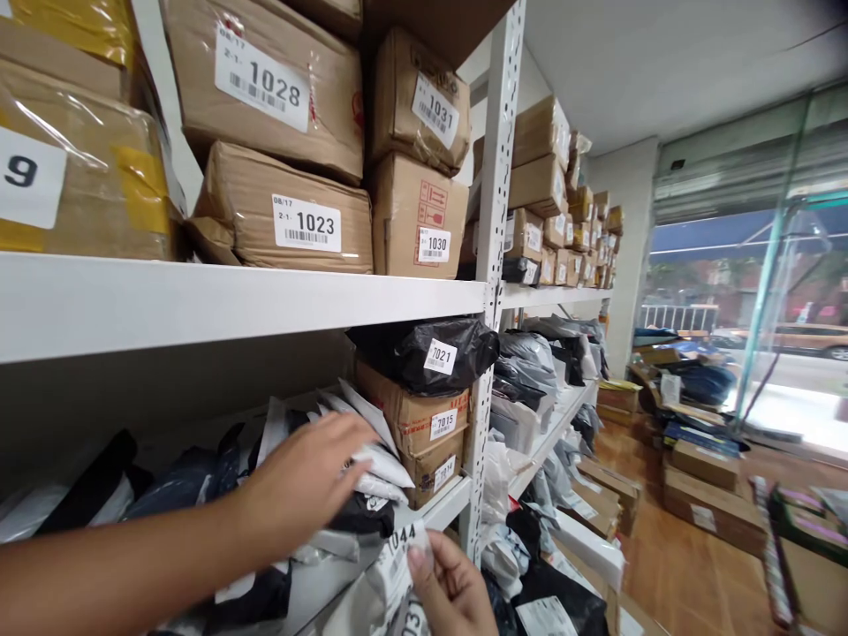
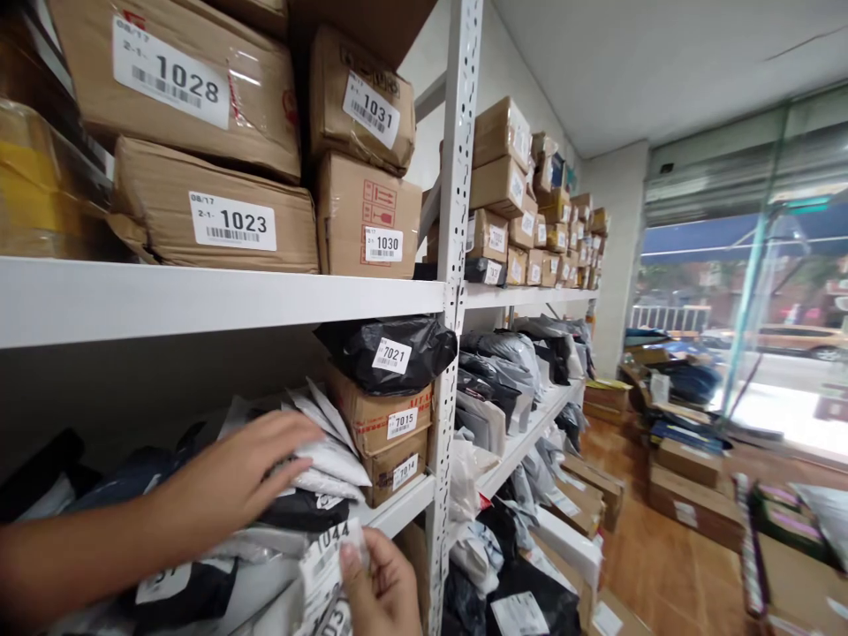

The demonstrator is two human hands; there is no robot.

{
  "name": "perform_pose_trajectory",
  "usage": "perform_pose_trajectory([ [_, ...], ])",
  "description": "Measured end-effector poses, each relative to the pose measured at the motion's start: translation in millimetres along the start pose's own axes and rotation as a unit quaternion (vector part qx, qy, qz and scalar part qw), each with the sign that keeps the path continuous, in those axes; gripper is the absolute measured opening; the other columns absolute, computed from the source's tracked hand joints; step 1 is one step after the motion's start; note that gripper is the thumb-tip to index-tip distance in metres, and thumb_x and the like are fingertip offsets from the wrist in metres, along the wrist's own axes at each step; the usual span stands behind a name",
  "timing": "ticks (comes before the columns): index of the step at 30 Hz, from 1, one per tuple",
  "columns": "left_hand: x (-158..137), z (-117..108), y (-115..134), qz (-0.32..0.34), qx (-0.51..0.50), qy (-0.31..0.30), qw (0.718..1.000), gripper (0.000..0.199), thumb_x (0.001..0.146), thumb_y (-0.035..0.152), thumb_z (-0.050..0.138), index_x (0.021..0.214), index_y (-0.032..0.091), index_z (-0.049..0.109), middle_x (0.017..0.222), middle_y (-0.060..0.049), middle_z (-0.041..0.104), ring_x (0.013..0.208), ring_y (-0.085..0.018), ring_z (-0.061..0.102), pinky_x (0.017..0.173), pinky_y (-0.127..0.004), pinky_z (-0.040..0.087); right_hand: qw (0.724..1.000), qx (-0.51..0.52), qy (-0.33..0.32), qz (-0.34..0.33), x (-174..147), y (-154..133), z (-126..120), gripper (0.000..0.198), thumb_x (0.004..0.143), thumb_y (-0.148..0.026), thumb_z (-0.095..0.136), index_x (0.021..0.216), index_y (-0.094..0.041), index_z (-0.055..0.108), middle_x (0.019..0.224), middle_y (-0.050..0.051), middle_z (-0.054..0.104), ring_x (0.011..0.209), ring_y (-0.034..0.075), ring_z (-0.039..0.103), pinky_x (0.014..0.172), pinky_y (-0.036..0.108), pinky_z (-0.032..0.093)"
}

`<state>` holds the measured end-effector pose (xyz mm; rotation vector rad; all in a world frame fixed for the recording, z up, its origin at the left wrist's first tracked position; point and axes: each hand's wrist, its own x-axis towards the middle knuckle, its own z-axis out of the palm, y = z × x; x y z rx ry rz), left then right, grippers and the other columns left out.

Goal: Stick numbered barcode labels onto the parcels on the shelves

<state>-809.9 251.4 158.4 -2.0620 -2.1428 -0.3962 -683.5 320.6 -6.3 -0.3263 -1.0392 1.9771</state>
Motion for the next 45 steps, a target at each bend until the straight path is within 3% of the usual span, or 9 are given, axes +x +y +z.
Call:
perform_pose_trajectory([
  [7, 32, -16, -50, 0.066, -0.05, -0.134, 0.988, 0.02, 0.073, 0.018, 0.056, 0.086, 0.02, 0.071, 0.088, -0.002, 0.068, 0.083, -0.016, 0.062, 0.078, -0.023, 0.044, 0.997, -0.054, -0.038, -0.037, 40, -19, 11, 0.041, 0.07, -0.055, 0.071, 0.082, -0.016, 0.068, 0.068, 0.002, 0.064, 0.068, 0.015, 0.053, 0.066, 0.026, 0.042],
  [12, 41, -12, -49, -0.027, -0.22, -0.208, 0.953, 0.033, 0.085, 0.041, 0.046, 0.096, 0.019, 0.068, 0.095, -0.002, 0.068, 0.089, -0.018, 0.059, 0.08, -0.025, 0.043, 0.995, -0.065, -0.047, -0.067, 61, -18, 41, 0.041, 0.068, -0.055, 0.071, 0.078, -0.016, 0.064, 0.071, 0.003, 0.064, 0.07, 0.017, 0.055, 0.068, 0.028, 0.043],
  [18, 50, -6, -54, -0.067, -0.232, -0.226, 0.944, 0.039, 0.071, 0.054, 0.06, 0.069, 0.016, 0.058, 0.06, 0.005, 0.043, 0.058, -0.01, 0.037, 0.054, -0.022, 0.027, 0.997, 0.018, -0.05, -0.057, 67, -14, 50, 0.05, 0.063, -0.053, 0.077, 0.093, -0.02, 0.052, 0.062, -0.005, 0.059, 0.056, 0.01, 0.049, 0.057, 0.022, 0.037],
  [22, 51, -12, -53, -0.09, -0.316, -0.264, 0.907, 0.036, 0.069, 0.048, 0.066, 0.083, 0.016, 0.067, 0.068, 0.002, 0.054, 0.064, -0.012, 0.045, 0.061, -0.023, 0.033, 0.995, 0.04, -0.078, -0.037, 66, -23, 50, 0.051, 0.059, -0.046, 0.082, 0.091, -0.02, 0.051, 0.064, -0.005, 0.062, 0.058, 0.01, 0.052, 0.059, 0.022, 0.039],
  [25, 51, -10, -49, -0.116, -0.338, -0.243, 0.902, 0.034, 0.058, 0.04, 0.075, 0.081, 0.015, 0.07, 0.068, 0.001, 0.061, 0.066, -0.014, 0.05, 0.064, -0.025, 0.037, 0.997, 0.038, -0.067, -0.011, 67, -28, 52, 0.055, 0.051, -0.044, 0.086, 0.086, -0.019, 0.052, 0.063, -0.004, 0.064, 0.055, 0.01, 0.053, 0.058, 0.023, 0.04],
  [31, 55, -2, -46, -0.166, -0.331, -0.18, 0.911, 0.029, 0.044, 0.029, 0.079, 0.065, 0.015, 0.065, 0.055, 0.006, 0.054, 0.058, -0.012, 0.047, 0.056, -0.023, 0.035, 0.999, 0.009, -0.046, 0.002, 73, -26, 49, 0.049, 0.041, -0.048, 0.088, 0.059, -0.015, 0.057, 0.052, -0.002, 0.062, 0.05, 0.009, 0.051, 0.054, 0.022, 0.036],
  [34, 57, -8, -46, -0.146, -0.344, -0.196, 0.907, 0.029, 0.053, 0.035, 0.078, 0.074, 0.015, 0.069, 0.062, 0.004, 0.059, 0.061, -0.012, 0.049, 0.059, -0.023, 0.037, 0.998, 0.015, -0.054, 0.017, 77, -24, 44, 0.049, 0.038, -0.047, 0.089, 0.063, -0.014, 0.062, 0.051, -0.002, 0.062, 0.051, 0.011, 0.053, 0.057, 0.024, 0.039],
  [39, 60, -9, -46, -0.12, -0.322, -0.142, 0.928, 0.028, 0.062, 0.039, 0.072, 0.074, 0.014, 0.07, 0.064, 0.001, 0.063, 0.062, -0.012, 0.051, 0.059, -0.024, 0.038, 0.995, 0.014, -0.092, 0.027, 80, -27, 43, 0.048, 0.043, -0.05, 0.087, 0.067, -0.016, 0.065, 0.054, -0.002, 0.062, 0.052, 0.011, 0.051, 0.061, 0.026, 0.04],
  [45, 52, 11, -46, -0.147, -0.178, -0.088, 0.969, 0.023, 0.063, 0.037, 0.065, 0.068, 0.014, 0.067, 0.061, -0.001, 0.063, 0.061, -0.015, 0.053, 0.054, -0.024, 0.034, 0.993, -0.112, -0.024, 0.004, 82, -25, 45, 0.062, 0.042, -0.074, 0.073, 0.047, -0.019, 0.042, 0.042, -0.009, 0.032, 0.045, 0.005, 0.022, 0.047, 0.024, 0.015],
])
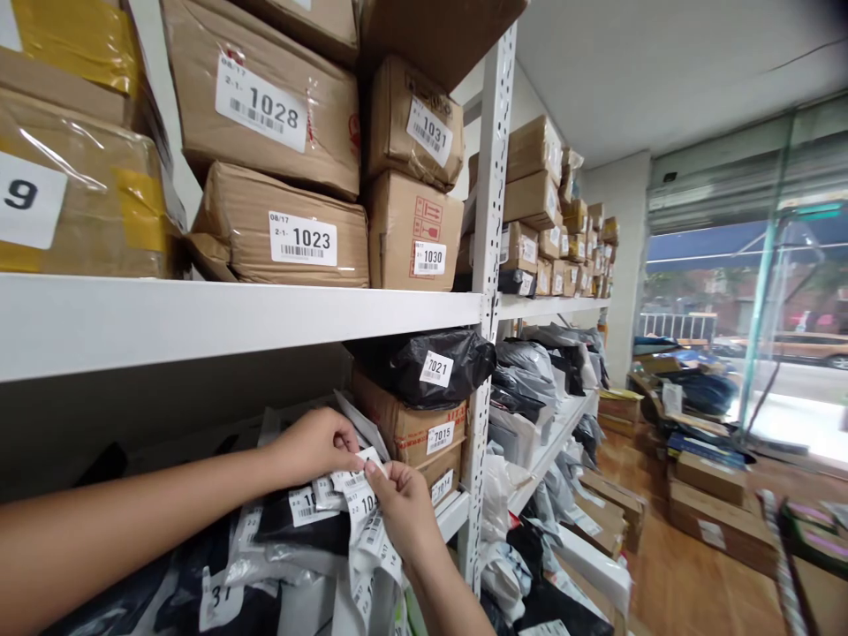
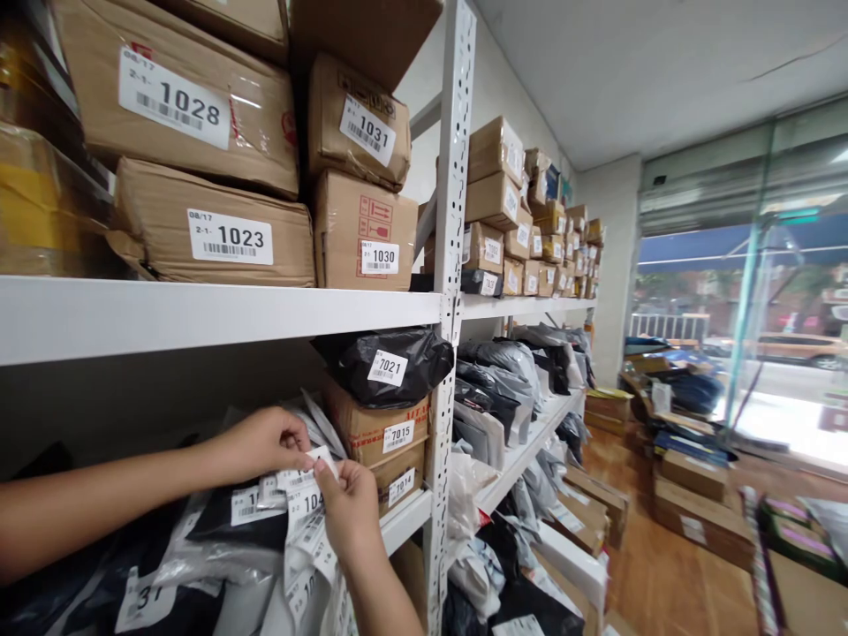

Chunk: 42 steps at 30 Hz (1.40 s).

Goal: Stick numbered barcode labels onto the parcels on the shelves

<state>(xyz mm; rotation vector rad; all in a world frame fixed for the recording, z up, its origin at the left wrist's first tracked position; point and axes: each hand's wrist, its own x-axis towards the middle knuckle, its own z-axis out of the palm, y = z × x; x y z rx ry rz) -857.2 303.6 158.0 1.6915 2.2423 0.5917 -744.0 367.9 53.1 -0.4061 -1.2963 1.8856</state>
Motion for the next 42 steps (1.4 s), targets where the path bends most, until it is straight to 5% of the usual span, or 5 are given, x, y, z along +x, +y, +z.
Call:
perform_pose_trajectory([
  [7, -10, 12, 4, -0.009, 0.1, 0.039, 0.994, 0.015, 0.073, 0.024, 0.055, 0.07, 0.014, 0.066, 0.069, -0.004, 0.067, 0.068, -0.018, 0.06, 0.06, -0.025, 0.037, 0.991, 0.036, -0.113, 0.059, -10, 7, -12, 0.056, 0.047, -0.065, 0.078, 0.055, -0.017, 0.049, 0.045, -0.009, 0.037, 0.046, 0.005, 0.024, 0.05, 0.023, 0.016],
  [13, -13, 16, 7, -0.013, 0.178, 0.047, 0.983, 0.014, 0.078, 0.02, 0.052, 0.073, 0.016, 0.064, 0.079, -0.008, 0.069, 0.075, -0.02, 0.06, 0.07, -0.028, 0.04, 0.989, 0.075, -0.054, 0.118, -27, 16, -21, 0.067, 0.043, -0.069, 0.077, 0.042, -0.022, 0.028, 0.038, -0.01, 0.028, 0.041, 0.003, 0.017, 0.047, 0.024, 0.011],
  [23, -12, -9, 25, -0.018, 0.392, 0.085, 0.916, 0.028, 0.075, 0.009, 0.047, 0.097, 0.011, 0.063, 0.104, -0.019, 0.063, 0.097, -0.034, 0.059, 0.077, -0.04, 0.045, 0.994, 0.078, -0.054, 0.06, -52, -8, -59, 0.044, 0.054, -0.049, 0.084, 0.059, -0.016, 0.055, 0.054, -0.002, 0.06, 0.047, 0.007, 0.045, 0.05, 0.02, 0.03],
  [32, -8, -27, -3, 0.221, 0.131, -0.125, 0.958, 0.028, 0.075, 0.013, 0.047, 0.084, 0.019, 0.072, 0.093, -0.007, 0.069, 0.089, -0.019, 0.062, 0.081, -0.025, 0.043, 0.987, 0.143, -0.075, -0.012, -13, 4, -22, 0.035, 0.061, -0.044, 0.082, 0.074, -0.016, 0.065, 0.057, -0.001, 0.065, 0.052, 0.01, 0.054, 0.052, 0.021, 0.038],
  [42, 1, -21, -11, 0.074, -0.023, -0.12, 0.99, 0.04, 0.08, 0.052, 0.053, 0.095, 0.015, 0.061, 0.067, 0.005, 0.045, 0.062, -0.011, 0.038, 0.057, -0.022, 0.03, 0.996, 0.034, -0.065, -0.053, 1, -4, 9, 0.047, 0.065, -0.051, 0.073, 0.096, -0.016, 0.068, 0.093, 0.008, 0.07, 0.086, 0.023, 0.059, 0.08, 0.034, 0.044],
])
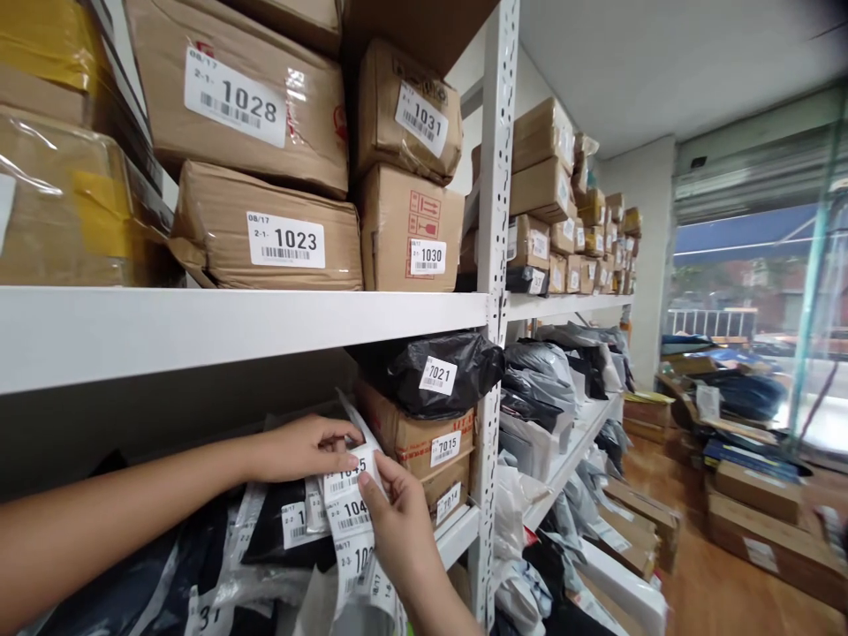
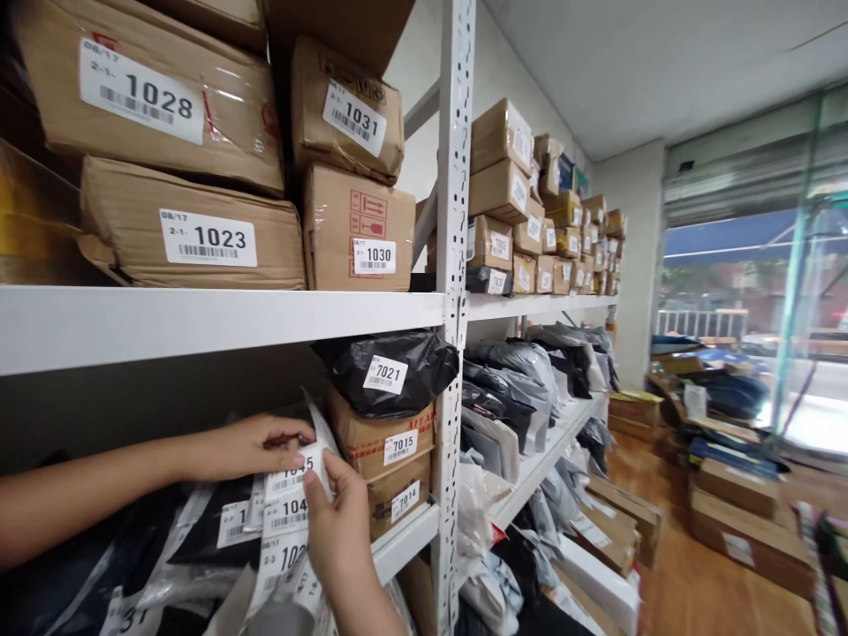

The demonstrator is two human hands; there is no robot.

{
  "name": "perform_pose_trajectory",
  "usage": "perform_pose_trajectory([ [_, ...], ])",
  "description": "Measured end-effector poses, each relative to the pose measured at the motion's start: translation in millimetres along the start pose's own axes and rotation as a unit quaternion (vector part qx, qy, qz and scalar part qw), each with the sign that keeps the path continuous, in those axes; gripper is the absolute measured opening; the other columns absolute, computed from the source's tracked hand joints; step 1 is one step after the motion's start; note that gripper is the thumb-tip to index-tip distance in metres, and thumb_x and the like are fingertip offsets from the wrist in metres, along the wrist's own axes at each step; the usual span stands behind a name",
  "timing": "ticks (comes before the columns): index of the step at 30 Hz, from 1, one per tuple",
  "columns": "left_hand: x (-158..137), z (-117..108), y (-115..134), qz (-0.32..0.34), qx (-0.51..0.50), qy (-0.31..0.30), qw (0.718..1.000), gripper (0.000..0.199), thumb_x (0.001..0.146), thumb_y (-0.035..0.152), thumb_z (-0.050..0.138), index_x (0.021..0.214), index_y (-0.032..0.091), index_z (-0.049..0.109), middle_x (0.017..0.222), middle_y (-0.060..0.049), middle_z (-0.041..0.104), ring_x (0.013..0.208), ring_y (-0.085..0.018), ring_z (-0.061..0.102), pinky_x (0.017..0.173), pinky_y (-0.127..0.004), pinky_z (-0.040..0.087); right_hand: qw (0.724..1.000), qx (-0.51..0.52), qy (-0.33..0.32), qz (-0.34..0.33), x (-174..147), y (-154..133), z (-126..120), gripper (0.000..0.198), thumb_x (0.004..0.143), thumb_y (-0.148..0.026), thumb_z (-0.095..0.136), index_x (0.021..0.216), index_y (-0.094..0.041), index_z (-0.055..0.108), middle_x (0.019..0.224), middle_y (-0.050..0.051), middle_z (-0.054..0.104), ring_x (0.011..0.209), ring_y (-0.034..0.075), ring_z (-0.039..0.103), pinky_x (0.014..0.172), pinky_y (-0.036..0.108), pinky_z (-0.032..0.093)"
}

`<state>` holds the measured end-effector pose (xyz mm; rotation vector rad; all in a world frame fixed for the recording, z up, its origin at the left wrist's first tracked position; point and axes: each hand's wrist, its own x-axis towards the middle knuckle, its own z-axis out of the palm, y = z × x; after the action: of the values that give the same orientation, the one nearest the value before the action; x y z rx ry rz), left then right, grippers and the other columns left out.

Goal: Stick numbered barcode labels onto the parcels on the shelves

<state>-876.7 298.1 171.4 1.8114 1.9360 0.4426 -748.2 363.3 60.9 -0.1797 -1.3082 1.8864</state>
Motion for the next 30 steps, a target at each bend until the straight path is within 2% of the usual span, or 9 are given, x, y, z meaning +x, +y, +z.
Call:
perform_pose_trajectory([
  [2, 2, 0, 0, -0.012, 0.003, -0.002, 1.0, 0.04, 0.078, 0.051, 0.056, 0.093, 0.014, 0.06, 0.066, 0.005, 0.043, 0.061, -0.011, 0.036, 0.055, -0.022, 0.028, 0.999, -0.026, -0.005, 0.018, 3, -1, 0, 0.045, 0.063, -0.053, 0.072, 0.087, -0.015, 0.068, 0.082, 0.006, 0.068, 0.074, 0.019, 0.055, 0.067, 0.03, 0.042],
  [4, 5, -2, -2, -0.022, 0.012, -0.007, 1.0, 0.038, 0.076, 0.052, 0.056, 0.077, 0.014, 0.057, 0.063, 0.005, 0.042, 0.06, -0.01, 0.035, 0.054, -0.022, 0.027, 0.997, -0.043, -0.044, 0.048, 7, -5, -1, 0.043, 0.06, -0.056, 0.071, 0.068, -0.014, 0.062, 0.061, 0.0, 0.058, 0.055, 0.011, 0.042, 0.052, 0.024, 0.032],
  [6, 7, -5, -3, -0.024, 0.001, -0.02, 1.0, 0.039, 0.073, 0.053, 0.059, 0.071, 0.015, 0.052, 0.062, 0.005, 0.041, 0.06, -0.01, 0.034, 0.054, -0.022, 0.027, 0.993, -0.069, -0.07, 0.064, 10, -10, -2, 0.045, 0.058, -0.058, 0.069, 0.057, -0.017, 0.052, 0.048, -0.007, 0.039, 0.047, 0.006, 0.026, 0.047, 0.023, 0.019],
  [8, 9, -7, -6, -0.014, -0.025, -0.041, 0.999, 0.041, 0.07, 0.055, 0.062, 0.075, 0.016, 0.051, 0.062, 0.006, 0.041, 0.06, -0.01, 0.034, 0.054, -0.022, 0.027, 0.989, -0.11, -0.078, 0.058, 13, -14, -4, 0.043, 0.06, -0.057, 0.066, 0.054, -0.019, 0.046, 0.046, -0.009, 0.029, 0.046, 0.006, 0.018, 0.046, 0.024, 0.014],
  [13, 16, -7, -13, -0.01, -0.017, -0.033, 0.999, 0.055, 0.068, 0.065, 0.058, 0.087, 0.014, 0.055, 0.06, 0.007, 0.04, 0.057, -0.01, 0.033, 0.052, -0.023, 0.026, 0.979, -0.203, -0.012, 0.02, 19, -12, -3, 0.03, 0.065, -0.048, 0.056, 0.059, -0.019, 0.047, 0.047, -0.008, 0.031, 0.048, 0.008, 0.023, 0.047, 0.025, 0.016],
  [17, 21, -4, -15, -0.021, 0.025, -0.003, 0.999, 0.051, 0.068, 0.065, 0.053, 0.078, 0.016, 0.052, 0.058, 0.006, 0.041, 0.055, -0.01, 0.034, 0.049, -0.023, 0.027, 0.969, -0.23, 0.086, 0.0, 19, -9, 0, 0.035, 0.063, -0.044, 0.06, 0.049, -0.021, 0.038, 0.047, -0.007, 0.034, 0.052, 0.009, 0.029, 0.051, 0.025, 0.02],
  [23, 25, 8, -5, -0.048, 0.178, 0.078, 0.98, 0.02, 0.082, 0.035, 0.047, 0.078, 0.017, 0.055, 0.075, -0.004, 0.061, 0.07, -0.018, 0.054, 0.061, -0.027, 0.036, 0.986, -0.113, 0.019, 0.124, 21, -4, -9, 0.048, 0.044, -0.059, 0.07, 0.04, -0.021, 0.041, 0.037, -0.009, 0.031, 0.041, 0.005, 0.022, 0.048, 0.026, 0.014],
  [27, 25, 19, 3, -0.065, 0.262, 0.085, 0.959, 0.02, 0.085, 0.026, 0.044, 0.088, 0.015, 0.061, 0.092, -0.013, 0.068, 0.085, -0.027, 0.062, 0.071, -0.034, 0.042, 0.983, -0.075, 0.041, 0.166, 14, 5, -14, 0.06, 0.036, -0.072, 0.069, 0.036, -0.024, 0.034, 0.035, -0.008, 0.032, 0.038, 0.005, 0.022, 0.045, 0.026, 0.013],
  [30, 22, 24, 7, -0.076, 0.297, 0.083, 0.948, 0.022, 0.088, 0.023, 0.042, 0.091, 0.015, 0.062, 0.093, -0.014, 0.069, 0.087, -0.028, 0.064, 0.075, -0.036, 0.045, 0.98, -0.045, 0.048, 0.185, -8, 3, -20, 0.063, 0.035, -0.07, 0.074, 0.037, -0.023, 0.032, 0.036, -0.009, 0.03, 0.038, 0.004, 0.021, 0.045, 0.025, 0.013],
])
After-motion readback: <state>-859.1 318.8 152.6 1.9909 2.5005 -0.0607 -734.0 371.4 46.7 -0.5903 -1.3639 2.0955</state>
